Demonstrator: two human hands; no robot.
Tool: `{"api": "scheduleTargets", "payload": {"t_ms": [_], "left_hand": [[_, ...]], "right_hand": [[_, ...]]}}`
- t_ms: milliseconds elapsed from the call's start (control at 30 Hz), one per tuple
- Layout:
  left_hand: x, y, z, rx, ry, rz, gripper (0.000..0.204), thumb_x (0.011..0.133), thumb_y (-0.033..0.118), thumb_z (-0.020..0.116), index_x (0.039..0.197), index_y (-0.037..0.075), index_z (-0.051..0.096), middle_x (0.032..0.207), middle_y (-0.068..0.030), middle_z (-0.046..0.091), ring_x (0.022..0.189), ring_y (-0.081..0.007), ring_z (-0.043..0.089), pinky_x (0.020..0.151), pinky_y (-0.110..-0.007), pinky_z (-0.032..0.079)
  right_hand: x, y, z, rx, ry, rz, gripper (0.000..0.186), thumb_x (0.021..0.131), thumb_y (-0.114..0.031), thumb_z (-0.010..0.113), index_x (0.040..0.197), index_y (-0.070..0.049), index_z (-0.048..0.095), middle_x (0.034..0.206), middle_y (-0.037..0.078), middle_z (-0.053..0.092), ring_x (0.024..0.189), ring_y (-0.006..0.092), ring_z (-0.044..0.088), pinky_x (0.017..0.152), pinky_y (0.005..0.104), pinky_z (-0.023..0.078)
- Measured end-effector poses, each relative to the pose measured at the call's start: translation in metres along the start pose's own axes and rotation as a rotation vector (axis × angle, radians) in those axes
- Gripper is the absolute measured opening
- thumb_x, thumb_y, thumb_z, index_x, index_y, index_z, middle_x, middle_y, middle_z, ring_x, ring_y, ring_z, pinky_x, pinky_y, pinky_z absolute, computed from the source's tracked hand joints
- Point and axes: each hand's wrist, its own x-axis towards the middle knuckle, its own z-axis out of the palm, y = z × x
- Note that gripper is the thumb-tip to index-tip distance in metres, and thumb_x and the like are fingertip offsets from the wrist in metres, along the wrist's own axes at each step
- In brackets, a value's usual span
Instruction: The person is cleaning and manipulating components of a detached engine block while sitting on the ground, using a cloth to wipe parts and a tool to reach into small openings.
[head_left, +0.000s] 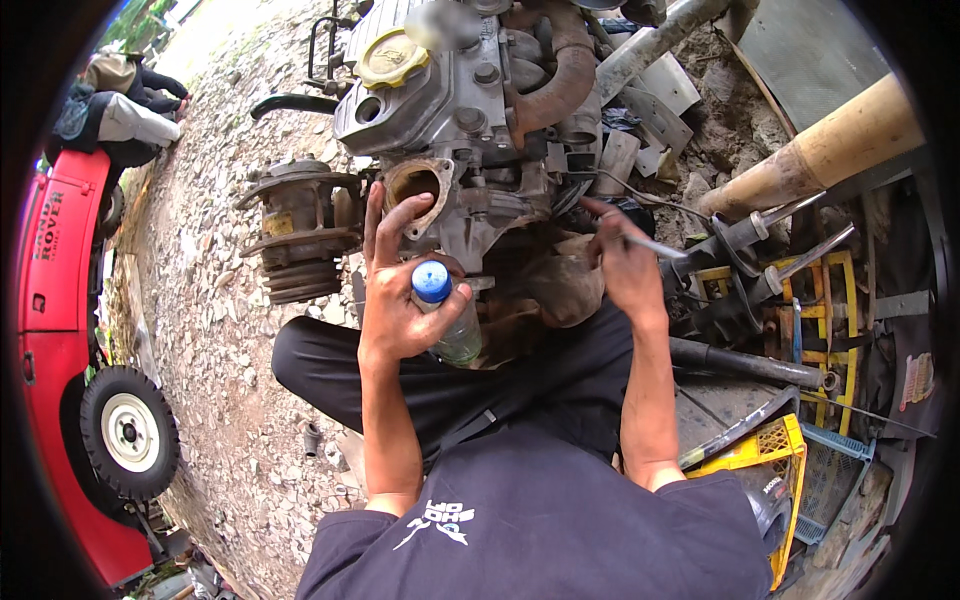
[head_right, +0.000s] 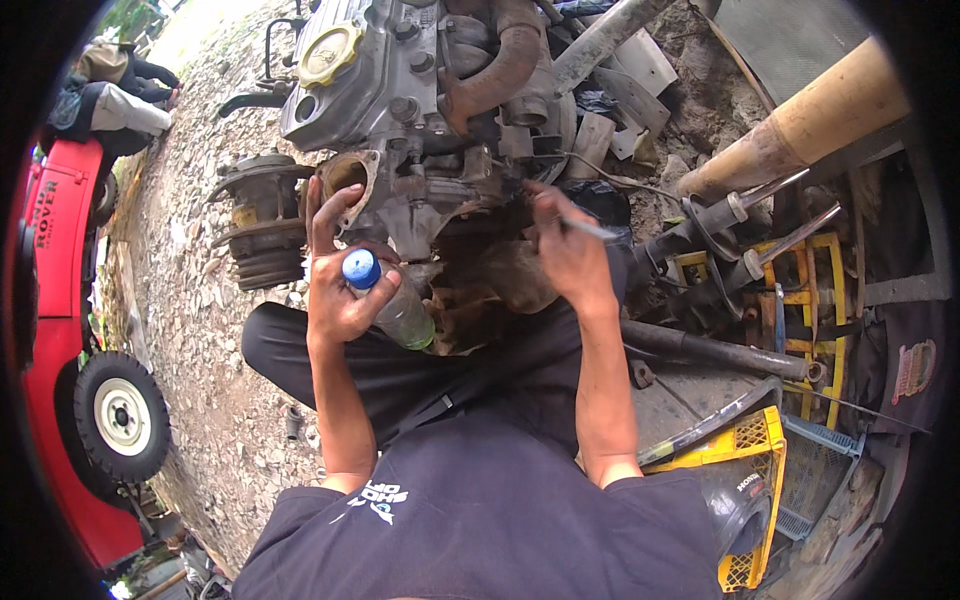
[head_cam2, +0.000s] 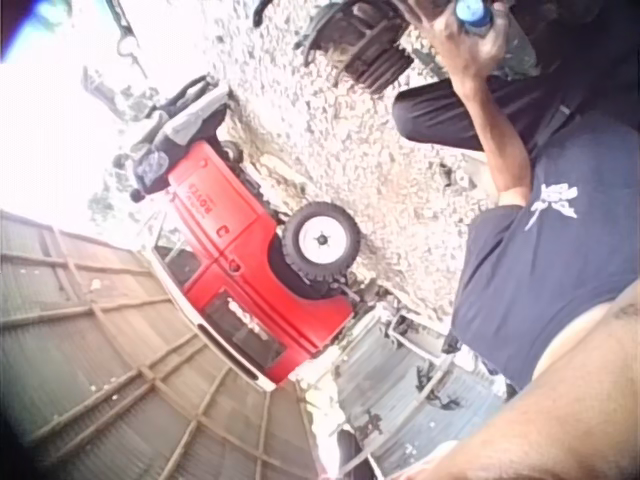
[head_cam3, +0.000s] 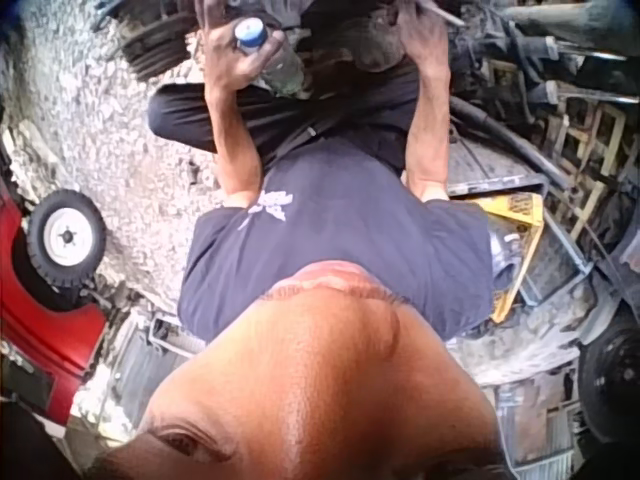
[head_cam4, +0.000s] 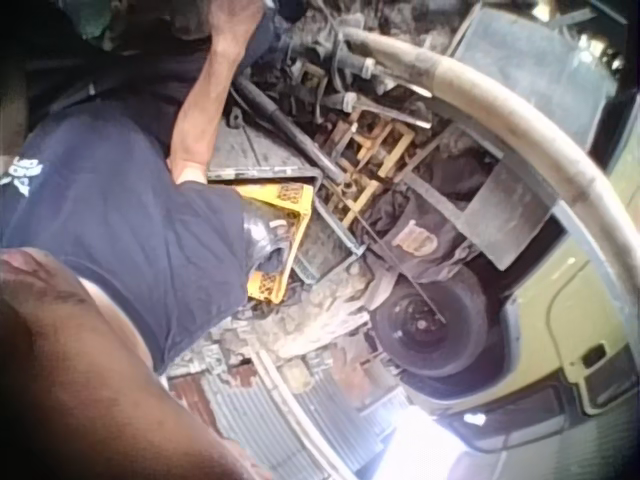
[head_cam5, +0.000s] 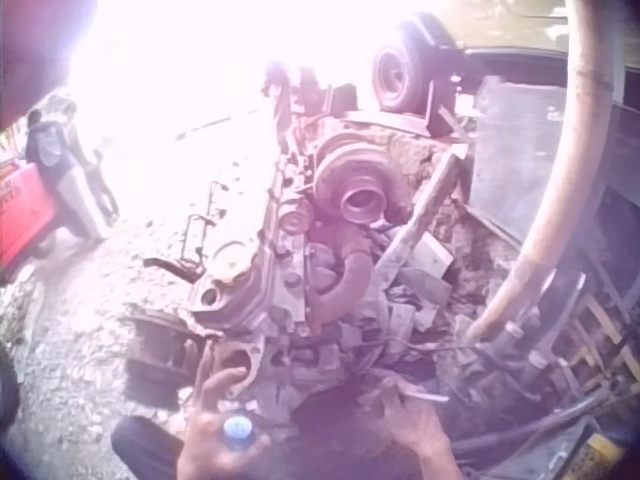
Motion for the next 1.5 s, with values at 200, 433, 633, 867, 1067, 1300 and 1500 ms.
{"api": "scheduleTargets", "payload": {"t_ms": [200,433,633,867,1067,1300,1500], "left_hand": [[0.001,0.000,0.001,0.001,0.003,-0.024,0.012,0.063,0.020,0.079,0.073,0.013,0.077,0.148,-0.0104,0.049,0.154,-0.0434,0.014,0.123,-0.055,0.019],[-0.001,-0.004,0.004,-0.040,0.002,-0.047,0.012,0.066,0.023,0.080,0.073,0.014,0.077,0.149,-0.0101,0.047,0.154,-0.0443,0.011,0.123,-0.055,0.020],[-0.001,-0.005,0.004,-0.013,0.003,-0.058,0.015,0.070,0.029,0.080,0.073,0.014,0.078,0.150,-0.0095,0.046,0.154,-0.0444,0.011,0.123,-0.055,0.018],[0.000,-0.004,0.005,-0.018,-0.011,-0.089,0.017,0.071,0.030,0.080,0.073,0.014,0.077,0.149,-0.0096,0.046,0.154,-0.0451,0.010,0.123,-0.055,0.021],[0.001,-0.001,0.004,0.028,-0.015,-0.096,0.017,0.070,0.030,0.080,0.073,0.014,0.076,0.150,-0.0096,0.045,0.153,-0.0457,0.011,0.123,-0.055,0.018],[0.004,0.005,0.007,0.016,0.002,-0.112,0.016,0.071,0.028,0.080,0.073,0.012,0.077,0.150,-0.0104,0.046,0.153,-0.0459,0.012,0.123,-0.055,0.017],[0.003,0.007,0.007,0.045,0.007,-0.121,0.016,0.069,0.027,0.080,0.073,0.012,0.077,0.149,-0.0115,0.046,0.153,-0.0466,0.013,0.123,-0.056,0.017]], "right_hand": [[0.026,-0.031,-0.012,0.325,0.012,0.032,0.046,0.107,-0.038,0.051,0.132,-0.001,0.060,0.067,0.002,0.058,0.055,0.0064,0.047,0.053,0.0259,0.039],[0.033,-0.034,0.017,0.476,0.112,-0.013,0.035,0.102,-0.015,0.059,0.132,0.001,0.048,0.074,0.007,0.068,0.048,0.0076,0.050,0.047,0.0210,0.039],[0.052,-0.037,0.027,0.504,-0.088,0.016,0.027,0.103,-0.018,0.054,0.114,0.003,0.069,0.084,0.010,0.071,0.065,0.0129,0.062,0.060,0.0266,0.048],[0.078,-0.033,0.033,0.207,-0.063,0.008,0.024,0.092,-0.013,0.065,0.111,0.000,0.072,0.088,0.006,0.071,0.075,0.0094,0.062,0.064,0.0260,0.047],[0.092,-0.036,0.018,0.177,-0.170,-0.002,0.017,0.088,-0.017,0.079,0.092,-0.001,0.074,0.075,0.000,0.070,0.063,0.0045,0.060,0.054,0.0210,0.044],[0.109,-0.048,0.012,0.039,-0.281,-0.073,0.022,0.087,-0.023,0.079,0.089,-0.002,0.075,0.064,0.001,0.066,0.057,0.0058,0.060,0.052,0.0236,0.044],[0.108,-0.055,0.005,0.058,-0.409,0.033,0.017,0.087,-0.019,0.079,0.091,-0.003,0.075,0.066,0.000,0.066,0.059,0.0049,0.062,0.050,0.0221,0.044]]}}
